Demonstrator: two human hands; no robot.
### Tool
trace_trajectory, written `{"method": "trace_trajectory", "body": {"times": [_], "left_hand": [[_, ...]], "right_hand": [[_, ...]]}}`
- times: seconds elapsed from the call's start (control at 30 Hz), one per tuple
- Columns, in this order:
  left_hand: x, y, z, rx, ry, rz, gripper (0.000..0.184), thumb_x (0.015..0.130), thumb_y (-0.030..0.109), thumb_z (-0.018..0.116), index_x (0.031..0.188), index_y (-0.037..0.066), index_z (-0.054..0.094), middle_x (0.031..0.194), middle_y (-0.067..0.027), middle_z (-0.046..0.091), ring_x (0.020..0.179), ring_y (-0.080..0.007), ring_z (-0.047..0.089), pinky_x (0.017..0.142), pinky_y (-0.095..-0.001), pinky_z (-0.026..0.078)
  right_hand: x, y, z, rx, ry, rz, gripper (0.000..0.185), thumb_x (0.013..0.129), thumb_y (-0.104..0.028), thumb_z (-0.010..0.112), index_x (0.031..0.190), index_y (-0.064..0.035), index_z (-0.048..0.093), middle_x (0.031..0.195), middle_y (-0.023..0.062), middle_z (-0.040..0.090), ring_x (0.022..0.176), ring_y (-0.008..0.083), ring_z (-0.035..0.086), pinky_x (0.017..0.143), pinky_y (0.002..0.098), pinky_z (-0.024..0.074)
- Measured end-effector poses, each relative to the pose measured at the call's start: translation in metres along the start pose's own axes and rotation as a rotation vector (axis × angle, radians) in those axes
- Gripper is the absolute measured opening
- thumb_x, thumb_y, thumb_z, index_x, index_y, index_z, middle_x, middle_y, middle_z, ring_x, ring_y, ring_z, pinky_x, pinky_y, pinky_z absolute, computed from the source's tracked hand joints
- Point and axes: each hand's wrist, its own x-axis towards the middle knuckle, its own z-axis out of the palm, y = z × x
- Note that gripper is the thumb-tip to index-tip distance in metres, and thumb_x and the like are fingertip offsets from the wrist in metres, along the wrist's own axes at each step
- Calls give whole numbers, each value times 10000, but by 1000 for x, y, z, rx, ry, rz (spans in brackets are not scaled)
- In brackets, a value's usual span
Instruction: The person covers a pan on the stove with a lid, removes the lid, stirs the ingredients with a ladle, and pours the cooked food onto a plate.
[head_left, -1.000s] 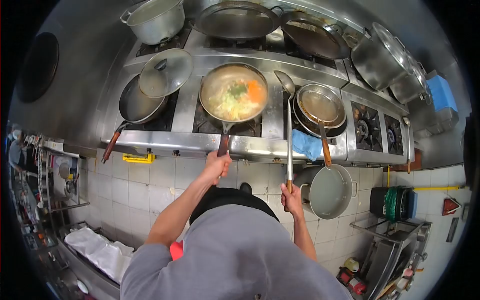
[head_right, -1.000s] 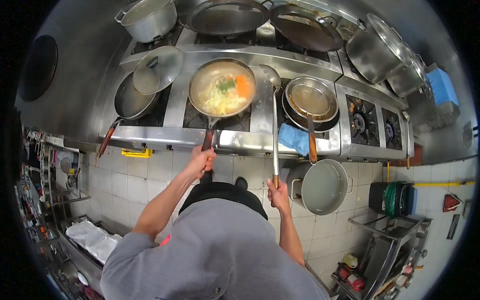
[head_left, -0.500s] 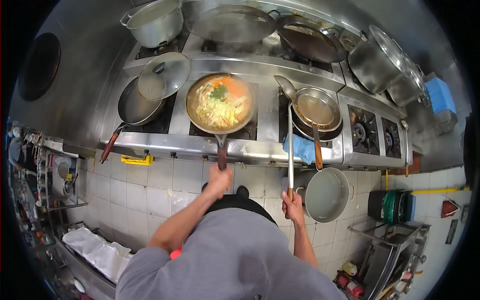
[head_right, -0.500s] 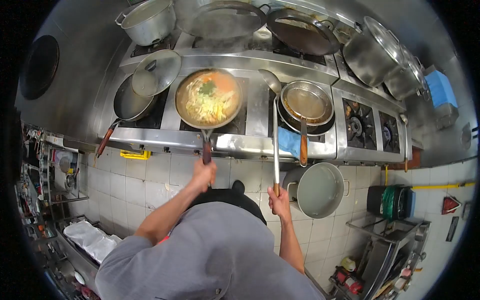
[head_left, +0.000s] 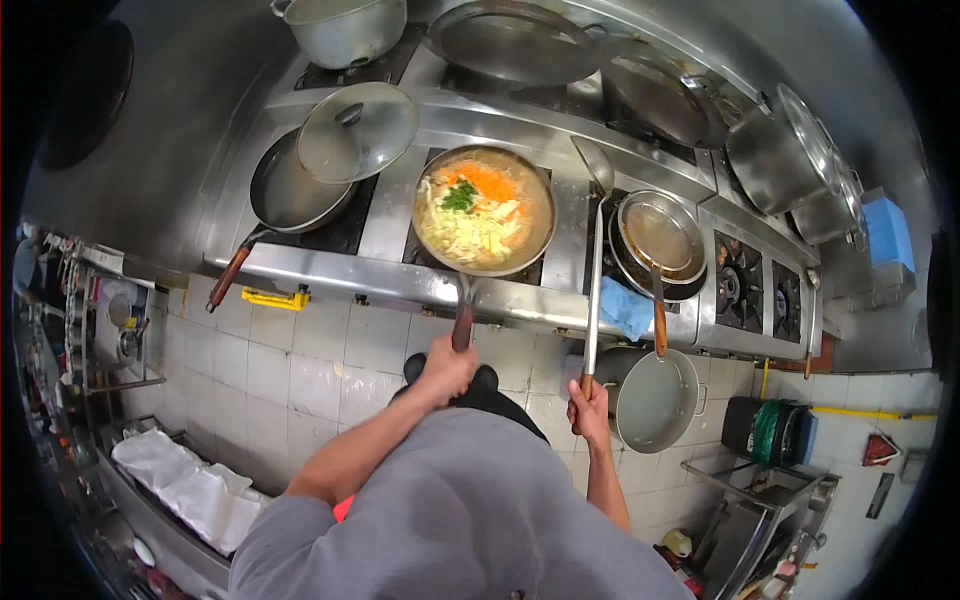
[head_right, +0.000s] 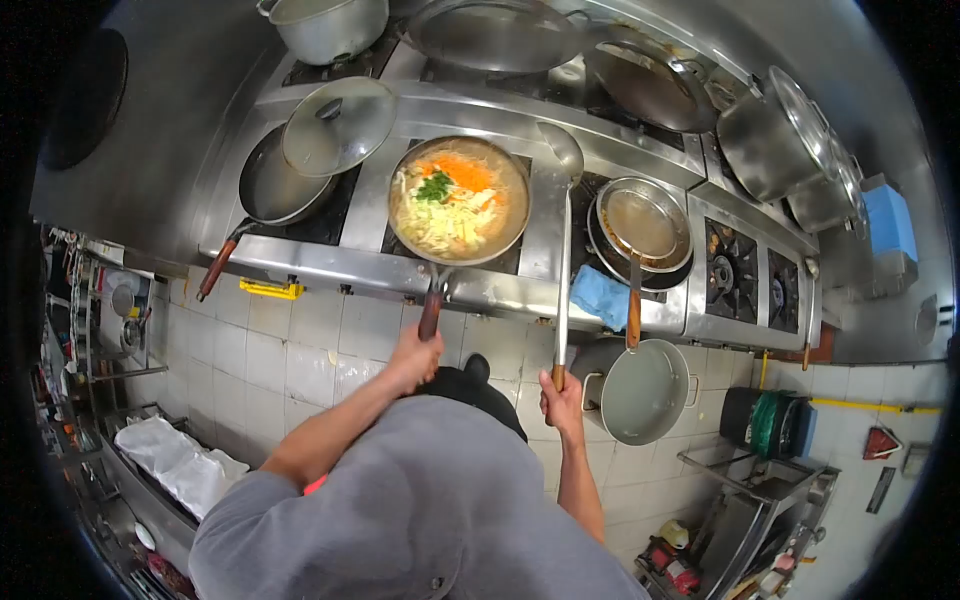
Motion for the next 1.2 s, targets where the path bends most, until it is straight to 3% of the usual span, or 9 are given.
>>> {"method": "trace_trajectory", "body": {"times": [0.17, 0.23, 0.37, 0.53, 0.67, 1.03, 1.1, 1.13, 1.2], "left_hand": [[25, 18, -23, -17, -65, 37, 95, 801, 87, 538, 810, 95, 444, 553, 21, 402, 392, -63, 371, 329, -247, 287], [29, 14, -29, -33, -79, 32, 96, 795, 78, 537, 808, 96, 443, 552, 20, 406, 389, -65, 372, 328, -247, 288], [29, 17, -39, -44, -113, 46, 96, 784, 72, 540, 814, 87, 450, 556, 15, 425, 390, -66, 381, 327, -247, 290], [33, 15, -47, -94, -146, 75, 102, 771, 69, 554, 821, 79, 465, 562, 13, 440, 388, -68, 388, 326, -243, 299], [33, 13, -48, -213, -164, 55, 115, 777, 65, 578, 829, 67, 476, 565, 11, 444, 387, -73, 399, 327, -243, 307], [42, 4, -47, -368, -227, 3, 159, 796, 79, 620, 846, 51, 472, 561, -2, 446, 380, -88, 411, 326, -256, 302], [44, 1, -46, -397, -238, 10, 163, 789, 67, 612, 844, 55, 459, 553, -4, 437, 378, -94, 415, 320, -261, 296], [46, -6, -42, -391, -246, 6, 163, 789, 67, 612, 844, 55, 459, 553, -4, 437, 378, -94, 415, 320, -261, 296], [44, -24, -33, -260, -150, 199, 155, 782, 56, 592, 842, 61, 448, 551, -6, 427, 375, -99, 412, 312, -267, 289]], "right_hand": [[10, -28, 14, -246, 96, -51, 285, 867, -223, 627, 712, -54, 457, 540, -6, 443, 438, 80, 431, 406, 253, 355], [16, -38, 17, -466, 167, -329, 252, 850, -194, 633, 746, -34, 468, 556, 5, 425, 495, 85, 403, 458, 269, 370], [27, -77, 29, -665, 153, -290, 227, 835, -167, 634, 798, -5, 479, 559, 62, 402, 530, 112, 387, 497, 311, 370], [46, -93, 44, -739, 82, -287, 244, 850, -218, 622, 826, -12, 494, 561, 124, 457, 509, 245, 398, 510, 366, 375], [31, -123, 32, -1116, 123, -306, 217, 820, -256, 627, 927, -84, 550, 710, 191, 606, 722, 413, 589, 602, 466, 439], [-1, -136, 49, -1220, 181, -289, 203, 815, -231, 640, 897, -69, 550, 663, 184, 567, 643, 405, 551, 574, 443, 411], [-5, -135, 57, -1150, 187, -254, 243, 823, -226, 642, 829, -29, 498, 622, 156, 506, 579, 308, 511, 558, 381, 394], [-6, -129, 55, -1148, 195, -246, 243, 823, -226, 642, 829, -29, 498, 622, 156, 506, 579, 308, 511, 558, 381, 394], [-1, -106, 47, -930, 114, -248, 237, 843, -195, 636, 780, -25, 483, 583, 36, 450, 560, 144, 469, 521, 309, 351]]}}
